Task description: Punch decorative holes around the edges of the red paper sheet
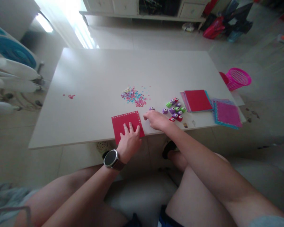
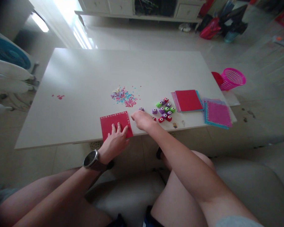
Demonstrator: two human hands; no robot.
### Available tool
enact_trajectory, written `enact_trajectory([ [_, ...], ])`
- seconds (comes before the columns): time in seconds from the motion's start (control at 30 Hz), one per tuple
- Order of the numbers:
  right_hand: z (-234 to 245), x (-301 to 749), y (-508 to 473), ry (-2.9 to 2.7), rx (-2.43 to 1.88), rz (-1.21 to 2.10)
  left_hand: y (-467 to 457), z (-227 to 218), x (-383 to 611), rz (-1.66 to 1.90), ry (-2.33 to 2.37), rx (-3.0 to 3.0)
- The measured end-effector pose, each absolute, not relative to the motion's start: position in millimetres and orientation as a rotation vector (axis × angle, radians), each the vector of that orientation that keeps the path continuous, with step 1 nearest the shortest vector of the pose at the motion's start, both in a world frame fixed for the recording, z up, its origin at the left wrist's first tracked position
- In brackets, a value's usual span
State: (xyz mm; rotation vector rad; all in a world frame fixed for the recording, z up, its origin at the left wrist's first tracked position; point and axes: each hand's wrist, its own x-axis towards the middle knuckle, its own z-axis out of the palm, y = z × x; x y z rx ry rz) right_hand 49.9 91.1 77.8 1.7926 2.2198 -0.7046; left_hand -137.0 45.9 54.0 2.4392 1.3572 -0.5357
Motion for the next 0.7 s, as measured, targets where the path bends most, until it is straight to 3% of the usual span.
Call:
enact_trajectory([
  [0.7,75,44,92,2.227,1.834,-0.754,43,53,-136,-0.562,1.351,2.496],
])
